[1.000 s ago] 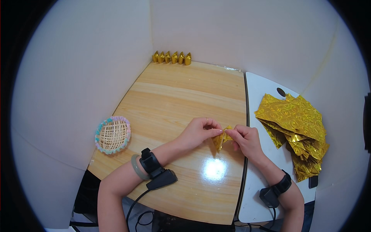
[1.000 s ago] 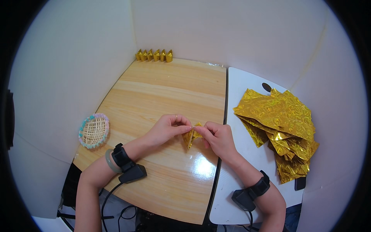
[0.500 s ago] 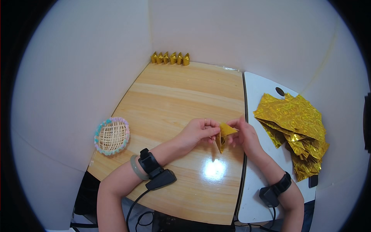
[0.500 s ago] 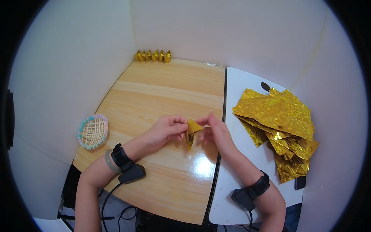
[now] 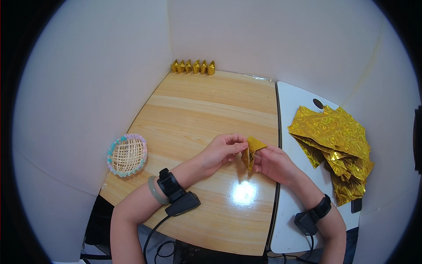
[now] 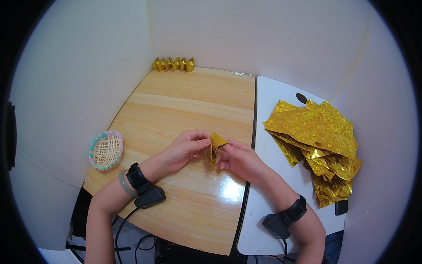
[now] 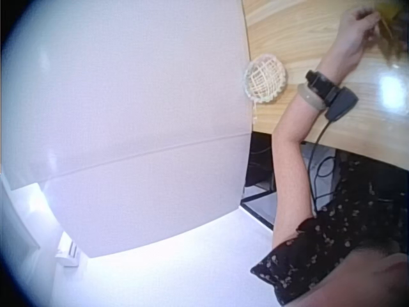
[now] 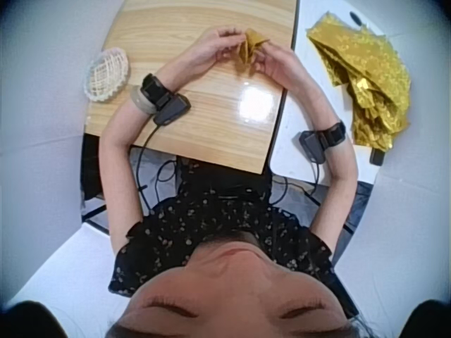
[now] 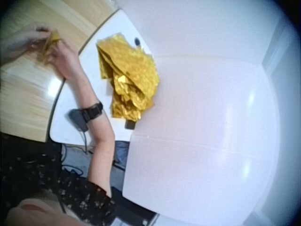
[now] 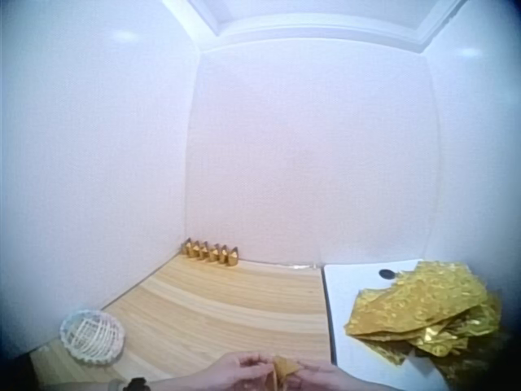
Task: Folding gold foil paper into traditional decorative ingot shapes.
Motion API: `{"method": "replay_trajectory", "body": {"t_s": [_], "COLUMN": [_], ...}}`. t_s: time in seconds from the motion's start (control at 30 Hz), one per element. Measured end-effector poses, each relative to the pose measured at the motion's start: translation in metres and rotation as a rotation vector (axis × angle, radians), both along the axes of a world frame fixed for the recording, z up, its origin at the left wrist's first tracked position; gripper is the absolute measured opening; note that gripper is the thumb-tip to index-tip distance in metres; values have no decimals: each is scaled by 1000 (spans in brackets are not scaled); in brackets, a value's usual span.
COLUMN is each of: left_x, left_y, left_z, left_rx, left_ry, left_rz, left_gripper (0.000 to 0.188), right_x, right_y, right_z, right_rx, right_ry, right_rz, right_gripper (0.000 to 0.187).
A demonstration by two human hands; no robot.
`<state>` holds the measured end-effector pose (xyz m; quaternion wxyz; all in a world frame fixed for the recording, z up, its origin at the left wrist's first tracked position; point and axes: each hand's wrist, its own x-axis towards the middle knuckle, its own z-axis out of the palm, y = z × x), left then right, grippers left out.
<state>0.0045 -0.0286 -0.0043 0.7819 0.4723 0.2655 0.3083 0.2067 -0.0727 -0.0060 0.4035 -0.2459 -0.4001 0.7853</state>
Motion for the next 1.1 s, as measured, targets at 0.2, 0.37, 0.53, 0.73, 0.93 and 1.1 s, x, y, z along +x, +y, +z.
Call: {"method": "replay_trajectory", "body": {"t_s": [0.2,0.37,0.53,0.73,0.93,1.1], "left_x": [1,1,2,0,-3,-2], "left_y": [-1,-1,-2,-2,1,2], "left_z": [2,-1,2,3,1,-2], "left_rx": [-34,-6,-8,-39,-71,-89], "left_ry": [9,-32,-26,-21,-71,-128], "left_rz": [6,-17,-38,-67,-137,-158], "left_gripper": [11,10,10,11,13,16], "right_x": [3,-2,-1,-2,0,-2], "right_y": [2,-1,-1,-2,-2,-3], "right_z": [-2,4,5,8,8,8], "right_rx": [21,-37,-64,-109,-93,-93], "right_ry": [61,13,36,-22,24,-19], "right_rz": [34,-20,7,-32,14,-52], "right_gripper": [30,24,21,21,22,22]}}
